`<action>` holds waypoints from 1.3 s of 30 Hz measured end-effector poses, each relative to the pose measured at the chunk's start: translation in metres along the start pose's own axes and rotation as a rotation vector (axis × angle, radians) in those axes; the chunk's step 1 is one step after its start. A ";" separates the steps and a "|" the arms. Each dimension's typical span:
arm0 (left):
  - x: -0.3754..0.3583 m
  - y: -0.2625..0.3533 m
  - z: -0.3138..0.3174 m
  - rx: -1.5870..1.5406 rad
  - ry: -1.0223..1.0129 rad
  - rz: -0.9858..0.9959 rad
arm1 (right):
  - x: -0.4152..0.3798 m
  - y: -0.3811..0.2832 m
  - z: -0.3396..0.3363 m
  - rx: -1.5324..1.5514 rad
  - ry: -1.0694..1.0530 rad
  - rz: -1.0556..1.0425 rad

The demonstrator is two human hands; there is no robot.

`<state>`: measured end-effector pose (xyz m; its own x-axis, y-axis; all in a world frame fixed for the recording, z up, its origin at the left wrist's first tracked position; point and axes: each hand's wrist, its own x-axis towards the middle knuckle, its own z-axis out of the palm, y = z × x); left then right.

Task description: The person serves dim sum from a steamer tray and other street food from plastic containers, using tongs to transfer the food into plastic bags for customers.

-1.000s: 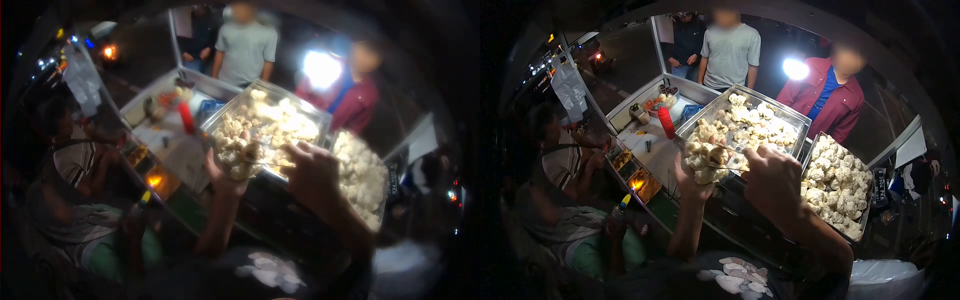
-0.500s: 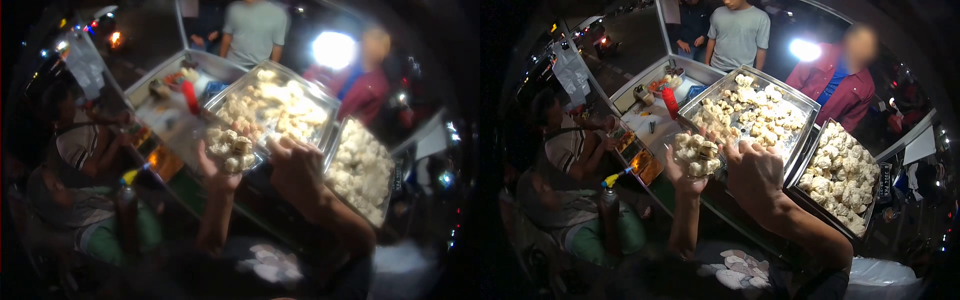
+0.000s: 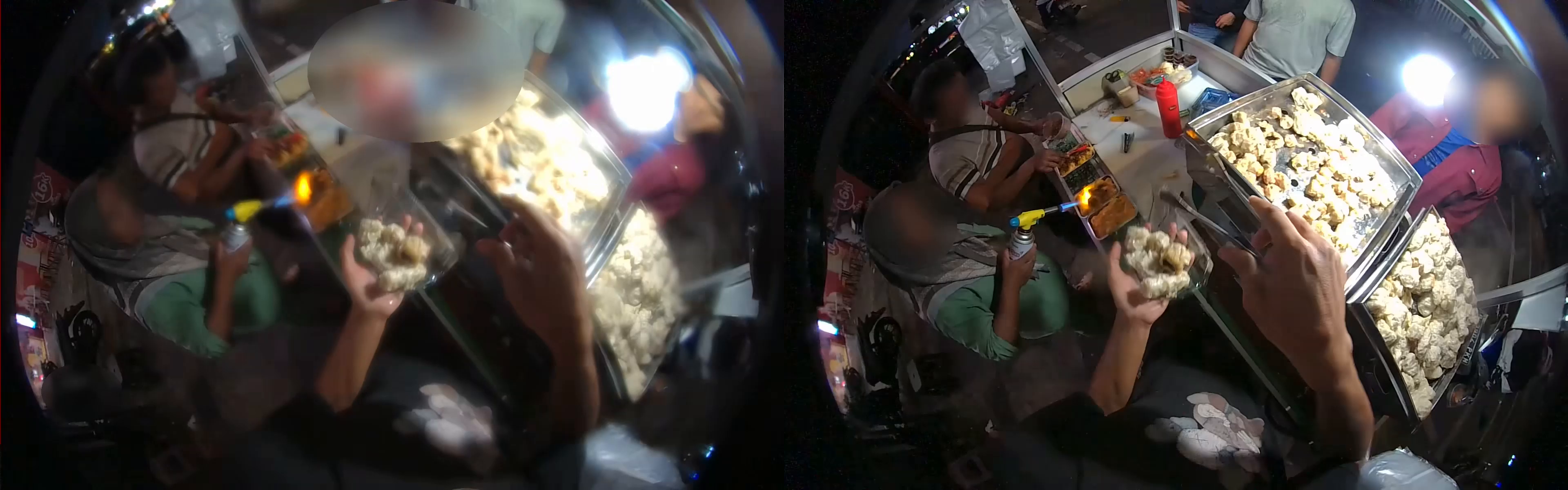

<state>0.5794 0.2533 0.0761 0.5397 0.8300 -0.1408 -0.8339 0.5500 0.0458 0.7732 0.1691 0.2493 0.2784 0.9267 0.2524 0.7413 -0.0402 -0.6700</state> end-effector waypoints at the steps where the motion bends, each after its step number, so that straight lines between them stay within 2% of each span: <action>1: -0.003 0.003 -0.019 0.044 0.003 0.029 | -0.002 0.018 0.021 0.096 0.032 0.002; 3: -0.017 0.013 -0.045 0.087 0.085 0.045 | -0.006 0.028 0.060 0.191 0.020 0.039; 4: -0.023 0.018 -0.062 0.177 0.143 0.101 | -0.005 0.032 0.086 0.279 -0.055 0.187; 5: -0.027 0.029 -0.082 0.122 0.057 0.040 | -0.003 0.047 0.121 0.380 -0.076 0.214; 6: -0.028 0.041 -0.095 0.144 0.102 0.017 | 0.004 0.060 0.153 0.394 -0.101 0.229; 8: -0.037 0.056 -0.102 0.135 0.163 -0.042 | 0.021 0.082 0.214 0.312 -0.150 0.172; 10: -0.022 0.059 -0.148 0.263 0.234 0.048 | 0.063 0.136 0.283 0.187 -0.220 0.165; 11: -0.015 0.057 -0.129 0.099 0.101 -0.062 | 0.086 0.160 0.316 0.090 -0.242 0.158; 13: 0.003 0.059 -0.143 0.104 0.141 -0.070 | 0.134 0.199 0.369 -0.085 -0.255 0.153; 14: 0.013 0.062 -0.152 0.140 0.180 -0.093 | 0.152 0.207 0.388 -0.151 -0.239 0.149; 15: -0.005 0.103 -0.166 0.176 0.205 -0.137 | 0.154 0.194 0.415 -0.205 -0.214 0.161; 17: 0.000 0.122 -0.185 0.188 0.184 -0.151 | 0.170 0.196 0.437 -0.272 -0.175 0.180; 19: -0.009 0.145 -0.202 0.242 0.188 -0.162 | 0.165 0.184 0.443 -0.274 -0.136 0.204; 21: -0.038 0.149 -0.148 0.220 0.131 -0.227 | 0.128 0.153 0.411 -0.141 -0.113 0.244; 23: -0.030 0.153 -0.183 0.228 0.248 -0.226 | 0.079 0.125 0.372 0.246 -0.125 0.309; 26: -0.020 0.142 -0.166 0.237 0.182 -0.322 | -0.024 0.091 0.347 0.917 -0.116 0.436; 28: -0.010 0.125 -0.172 0.261 0.202 -0.355 | -0.082 0.073 0.350 1.058 0.000 0.386; 29: -0.007 0.114 -0.179 0.285 0.242 -0.365 | -0.102 0.063 0.347 1.114 0.047 0.449; 30: -0.006 0.107 -0.192 0.219 0.153 -0.448 | -0.119 0.057 0.341 0.859 0.018 0.345; 34: -0.005 0.045 -0.218 0.347 0.173 -0.501 | -0.159 0.070 0.342 0.373 0.208 0.393; 35: -0.009 0.027 -0.216 0.358 0.154 -0.557 | -0.167 0.070 0.329 0.357 0.261 0.419; 37: -0.022 0.014 -0.209 0.462 0.127 -0.564 | -0.177 0.056 0.318 0.222 0.164 0.621; 39: -0.032 -0.001 -0.190 0.522 0.099 -0.580 | -0.182 0.068 0.312 0.172 0.177 0.646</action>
<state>0.5414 0.2083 -0.1075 0.8387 0.3987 -0.3710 -0.2470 0.8856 0.3933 0.5821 0.1141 -0.0596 0.7382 0.6611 -0.1340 0.2901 -0.4905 -0.8217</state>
